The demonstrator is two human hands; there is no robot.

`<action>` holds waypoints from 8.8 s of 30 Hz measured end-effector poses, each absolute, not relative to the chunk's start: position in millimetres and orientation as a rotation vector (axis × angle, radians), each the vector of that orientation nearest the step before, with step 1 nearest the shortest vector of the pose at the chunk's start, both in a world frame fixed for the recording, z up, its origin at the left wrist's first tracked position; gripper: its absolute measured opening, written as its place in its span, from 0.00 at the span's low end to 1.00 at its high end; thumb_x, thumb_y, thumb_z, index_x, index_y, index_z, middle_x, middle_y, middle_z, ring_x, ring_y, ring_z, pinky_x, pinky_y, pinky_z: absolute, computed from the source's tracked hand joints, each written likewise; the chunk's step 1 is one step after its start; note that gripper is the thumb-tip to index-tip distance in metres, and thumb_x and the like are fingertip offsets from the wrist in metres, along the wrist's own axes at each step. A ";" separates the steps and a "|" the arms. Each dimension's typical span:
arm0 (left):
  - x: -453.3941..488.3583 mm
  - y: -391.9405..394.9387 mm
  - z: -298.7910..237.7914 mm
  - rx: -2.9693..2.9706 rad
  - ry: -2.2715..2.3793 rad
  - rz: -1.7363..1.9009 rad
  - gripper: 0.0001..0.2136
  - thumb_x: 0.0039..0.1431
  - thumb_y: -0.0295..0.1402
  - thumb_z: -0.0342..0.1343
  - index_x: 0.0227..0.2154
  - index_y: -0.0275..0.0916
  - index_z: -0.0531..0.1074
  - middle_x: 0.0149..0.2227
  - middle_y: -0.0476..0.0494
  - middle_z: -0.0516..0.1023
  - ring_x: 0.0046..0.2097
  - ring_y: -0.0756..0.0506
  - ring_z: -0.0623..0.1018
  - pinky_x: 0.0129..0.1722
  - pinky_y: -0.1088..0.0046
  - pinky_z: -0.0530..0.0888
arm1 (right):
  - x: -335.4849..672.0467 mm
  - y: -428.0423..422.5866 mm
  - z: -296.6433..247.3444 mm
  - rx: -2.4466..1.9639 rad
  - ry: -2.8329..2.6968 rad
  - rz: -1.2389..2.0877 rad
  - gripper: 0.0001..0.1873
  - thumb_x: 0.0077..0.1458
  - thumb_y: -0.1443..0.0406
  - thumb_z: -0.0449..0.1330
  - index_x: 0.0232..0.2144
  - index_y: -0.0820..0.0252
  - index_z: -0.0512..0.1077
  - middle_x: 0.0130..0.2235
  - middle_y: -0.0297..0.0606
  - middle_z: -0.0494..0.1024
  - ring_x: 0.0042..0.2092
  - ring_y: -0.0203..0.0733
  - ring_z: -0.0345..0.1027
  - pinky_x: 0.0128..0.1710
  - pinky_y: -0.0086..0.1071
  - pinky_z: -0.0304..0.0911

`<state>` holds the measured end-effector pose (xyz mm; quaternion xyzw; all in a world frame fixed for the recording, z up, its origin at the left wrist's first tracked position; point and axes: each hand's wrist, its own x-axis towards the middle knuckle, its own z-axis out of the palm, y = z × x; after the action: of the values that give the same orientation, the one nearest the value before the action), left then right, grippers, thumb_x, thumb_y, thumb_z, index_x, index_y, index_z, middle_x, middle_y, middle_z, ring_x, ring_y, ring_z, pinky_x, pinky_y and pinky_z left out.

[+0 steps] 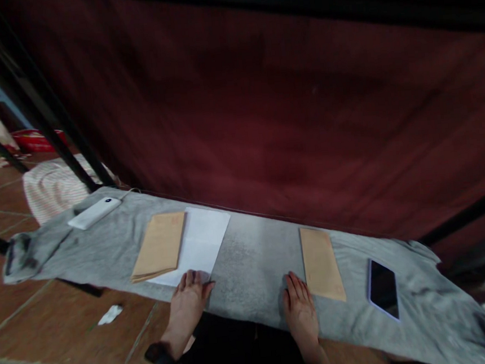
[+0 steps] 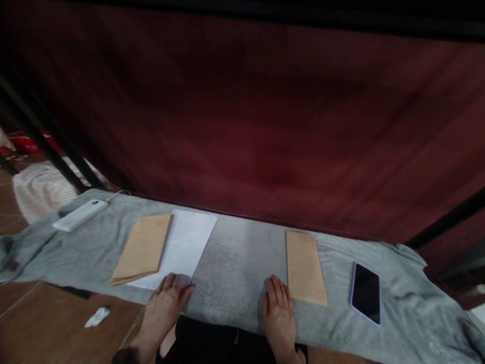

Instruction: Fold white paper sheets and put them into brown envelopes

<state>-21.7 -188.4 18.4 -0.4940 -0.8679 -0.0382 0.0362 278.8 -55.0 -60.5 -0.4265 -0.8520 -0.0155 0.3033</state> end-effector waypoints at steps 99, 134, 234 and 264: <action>6.9 -176.7 -46.4 -2.054 -1.953 -0.431 0.33 0.68 0.46 0.44 0.71 0.38 0.47 0.69 0.36 0.60 0.69 0.39 0.62 0.68 0.54 0.57 | 283.4 -65.2 -39.5 -1.163 -2.394 0.031 0.29 0.69 0.63 0.50 0.69 0.64 0.55 0.67 0.46 0.63 0.68 0.48 0.56 0.67 0.46 0.54; -15.1 -159.1 7.9 -2.208 -2.643 -1.293 0.19 0.60 0.52 0.53 0.36 0.43 0.81 0.39 0.46 0.85 0.42 0.42 0.83 0.45 0.68 0.79 | 304.6 -63.9 -14.8 -1.084 -2.166 0.932 0.15 0.66 0.57 0.56 0.48 0.53 0.78 0.49 0.41 0.81 0.54 0.47 0.74 0.57 0.42 0.68; 37.6 -41.2 -21.4 -2.293 -2.041 -0.400 0.24 0.71 0.42 0.42 0.66 0.44 0.60 0.71 0.42 0.58 0.71 0.41 0.56 0.70 0.50 0.51 | 193.7 5.1 -43.3 -1.352 -2.375 0.055 0.27 0.70 0.63 0.47 0.68 0.66 0.58 0.70 0.52 0.53 0.71 0.52 0.47 0.67 0.50 0.48; 30.8 -39.2 -26.0 -2.329 -2.044 -0.379 0.25 0.70 0.35 0.38 0.67 0.37 0.58 0.69 0.41 0.61 0.71 0.43 0.56 0.71 0.53 0.49 | 165.5 28.8 -36.5 -1.318 -2.484 0.171 0.26 0.72 0.61 0.45 0.68 0.59 0.58 0.70 0.43 0.55 0.71 0.48 0.47 0.69 0.48 0.44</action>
<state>30.8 -39.2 -26.0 -0.7460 -0.6547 -0.1213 0.0098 165.5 28.8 -36.5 -0.4618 -0.8701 0.0599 0.1615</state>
